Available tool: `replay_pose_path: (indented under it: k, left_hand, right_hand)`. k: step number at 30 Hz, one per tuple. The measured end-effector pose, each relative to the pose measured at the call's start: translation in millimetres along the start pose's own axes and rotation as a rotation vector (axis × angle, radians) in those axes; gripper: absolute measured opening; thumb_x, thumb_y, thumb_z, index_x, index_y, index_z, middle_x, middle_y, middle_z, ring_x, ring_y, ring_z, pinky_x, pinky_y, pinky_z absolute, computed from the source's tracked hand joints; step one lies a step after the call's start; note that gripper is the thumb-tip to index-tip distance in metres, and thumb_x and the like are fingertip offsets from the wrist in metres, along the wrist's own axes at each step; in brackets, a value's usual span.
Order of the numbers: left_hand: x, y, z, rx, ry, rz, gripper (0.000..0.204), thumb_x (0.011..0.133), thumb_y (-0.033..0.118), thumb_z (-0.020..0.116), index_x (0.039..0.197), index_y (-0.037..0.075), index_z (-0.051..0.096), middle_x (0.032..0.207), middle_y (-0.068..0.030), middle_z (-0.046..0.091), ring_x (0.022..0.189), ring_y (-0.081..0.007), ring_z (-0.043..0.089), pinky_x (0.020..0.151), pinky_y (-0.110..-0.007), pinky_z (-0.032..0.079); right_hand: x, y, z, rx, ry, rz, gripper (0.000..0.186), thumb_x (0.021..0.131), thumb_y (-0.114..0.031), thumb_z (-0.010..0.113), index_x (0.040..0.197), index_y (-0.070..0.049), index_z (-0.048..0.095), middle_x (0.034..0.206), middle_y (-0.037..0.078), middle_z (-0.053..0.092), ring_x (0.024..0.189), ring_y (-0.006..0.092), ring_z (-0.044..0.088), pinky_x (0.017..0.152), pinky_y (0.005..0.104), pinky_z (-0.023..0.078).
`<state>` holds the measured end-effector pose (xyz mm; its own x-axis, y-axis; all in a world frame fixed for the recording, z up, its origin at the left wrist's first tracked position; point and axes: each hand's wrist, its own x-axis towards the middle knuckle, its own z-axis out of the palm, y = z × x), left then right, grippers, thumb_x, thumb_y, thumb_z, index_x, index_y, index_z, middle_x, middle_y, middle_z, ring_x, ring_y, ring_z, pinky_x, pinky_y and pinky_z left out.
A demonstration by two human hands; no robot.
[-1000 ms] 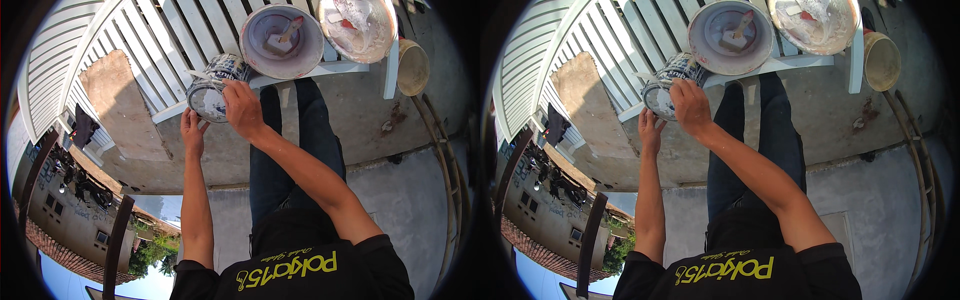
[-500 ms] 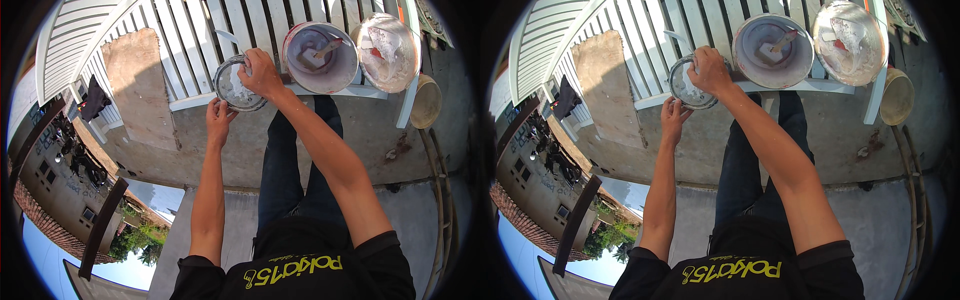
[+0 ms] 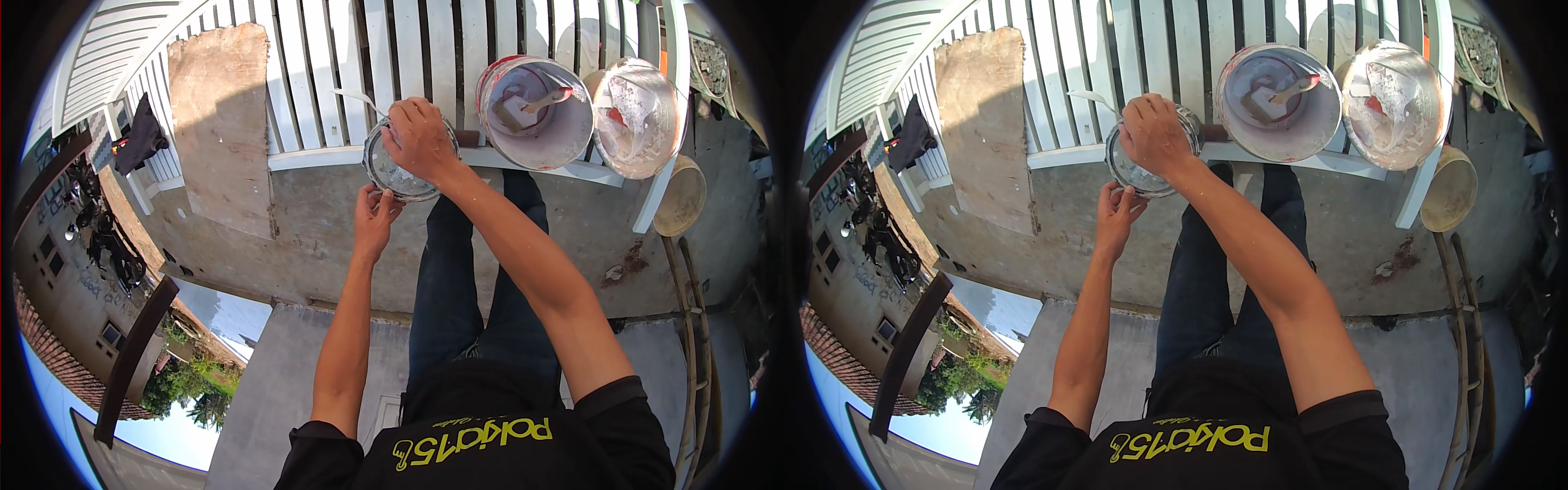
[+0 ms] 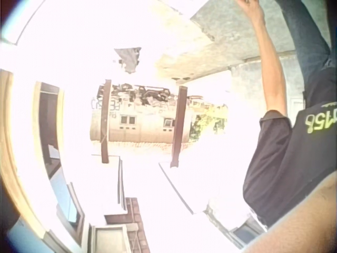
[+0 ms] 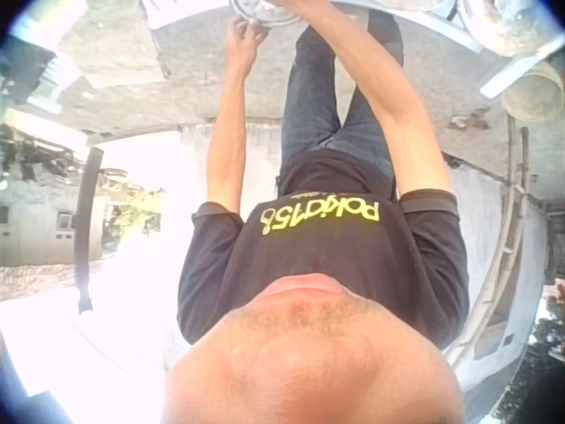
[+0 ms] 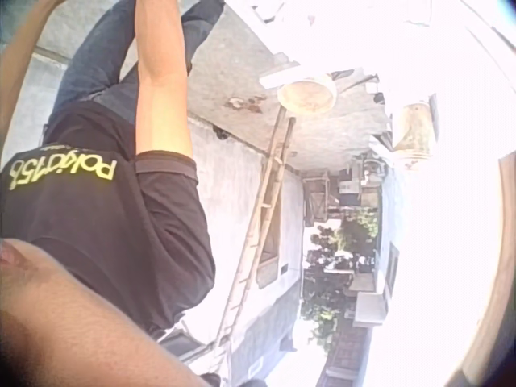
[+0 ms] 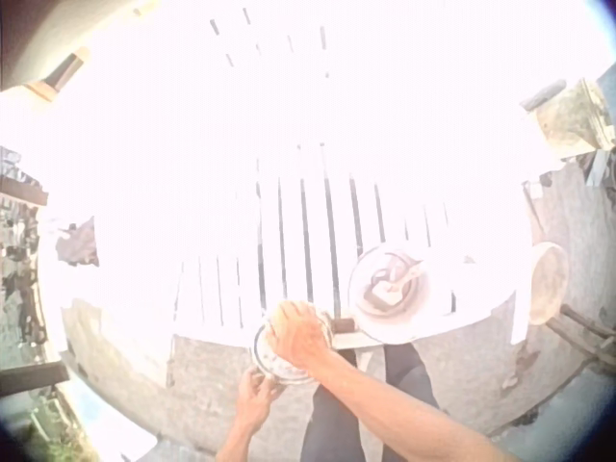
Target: Scraping white paint out of a small tin into a larger bucket and mixing it with a spoon.
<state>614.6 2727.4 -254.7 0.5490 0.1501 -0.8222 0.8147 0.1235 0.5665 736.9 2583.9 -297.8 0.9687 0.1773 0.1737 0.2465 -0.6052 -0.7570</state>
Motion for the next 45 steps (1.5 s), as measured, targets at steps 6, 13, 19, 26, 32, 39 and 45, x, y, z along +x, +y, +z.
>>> replay_pose_path:
  k: [6, 13, 19, 26, 32, 39, 45]
  left_hand:
    - [27.7, 32.9, -18.3, 0.3, 0.097, 0.07, 0.042, 0.103, 0.034, 0.052, 0.136, 0.008, 0.047, 0.121, -0.0131, 0.061, 0.116, -0.0246, 0.058, 0.095, -0.041, 0.049]
    - [79.4, 65.2, -15.1, 0.434, -0.022, 0.092, 0.03, 0.103, 0.034, 0.057, 0.118, 0.011, 0.066, 0.1, 0.0017, 0.061, 0.093, -0.0085, 0.054, 0.079, -0.035, 0.049]
    - [76.8, 72.3, -10.8, -0.044, -0.109, -0.17, 0.019, 0.102, 0.033, 0.058, 0.112, 0.017, 0.061, 0.106, 0.0033, 0.059, 0.092, -0.0149, 0.057, 0.079, -0.043, 0.052]
    - [75.1, 72.0, -11.4, -0.088, -0.29, -0.235, 0.023, 0.106, 0.034, 0.046, 0.115, 0.014, 0.052, 0.111, -0.0031, 0.059, 0.1, -0.021, 0.061, 0.073, -0.048, 0.058]
    - [63.5, 60.5, -12.7, -0.113, -0.314, -0.191, 0.022, 0.107, 0.033, 0.046, 0.115, 0.014, 0.052, 0.113, -0.0025, 0.059, 0.109, -0.0208, 0.059, 0.075, -0.049, 0.058]
    - [50.5, 64.2, 16.9, 0.131, -0.226, -0.091, 0.024, 0.107, 0.036, 0.046, 0.111, 0.014, 0.054, 0.138, -0.0025, 0.049, 0.115, -0.0191, 0.055, 0.083, -0.049, 0.056]
    - [41.4, 70.0, 34.1, 0.2, -0.296, -0.051, 0.025, 0.107, 0.037, 0.044, 0.109, 0.014, 0.054, 0.134, -0.0019, 0.051, 0.107, -0.0132, 0.058, 0.079, -0.039, 0.056]
  right_hand:
    - [5.0, 7.9, 7.0, -0.145, -0.029, -0.18, 0.014, 0.076, -0.013, 0.067, 0.086, -0.006, 0.061, 0.093, 0.009, 0.061, 0.098, 0.0257, 0.058, 0.089, 0.0393, 0.045]
    - [1.9, 10.8, 9.7, -0.151, -0.031, -0.307, 0.014, 0.075, -0.012, 0.069, 0.083, -0.006, 0.06, 0.09, 0.007, 0.062, 0.094, 0.0237, 0.059, 0.089, 0.0385, 0.046]
    - [1.0, 15.8, 2.1, -0.172, -0.048, -0.328, 0.015, 0.077, -0.017, 0.068, 0.083, -0.005, 0.06, 0.095, 0.009, 0.062, 0.096, 0.0252, 0.059, 0.089, 0.0385, 0.046]
    - [3.0, 8.1, 2.5, -0.184, -0.038, -0.267, 0.018, 0.077, -0.023, 0.064, 0.081, -0.006, 0.062, 0.086, 0.01, 0.06, 0.09, 0.0262, 0.059, 0.085, 0.0373, 0.046]
    - [4.1, 11.5, -0.8, -0.085, -0.001, -0.31, 0.022, 0.074, -0.026, 0.07, 0.08, -0.007, 0.06, 0.082, 0.007, 0.06, 0.084, 0.024, 0.059, 0.08, 0.0364, 0.046]
    - [-8.7, 31.3, -24.6, -0.012, 0.073, -0.276, 0.019, 0.074, -0.02, 0.072, 0.081, -0.008, 0.06, 0.085, 0.006, 0.062, 0.087, 0.0232, 0.061, 0.081, 0.0363, 0.048]
    - [-14.8, 37.2, -41.8, 0.078, 0.146, -0.262, 0.015, 0.075, -0.01, 0.074, 0.084, -0.008, 0.062, 0.083, 0.005, 0.06, 0.087, 0.024, 0.059, 0.08, 0.0375, 0.047]
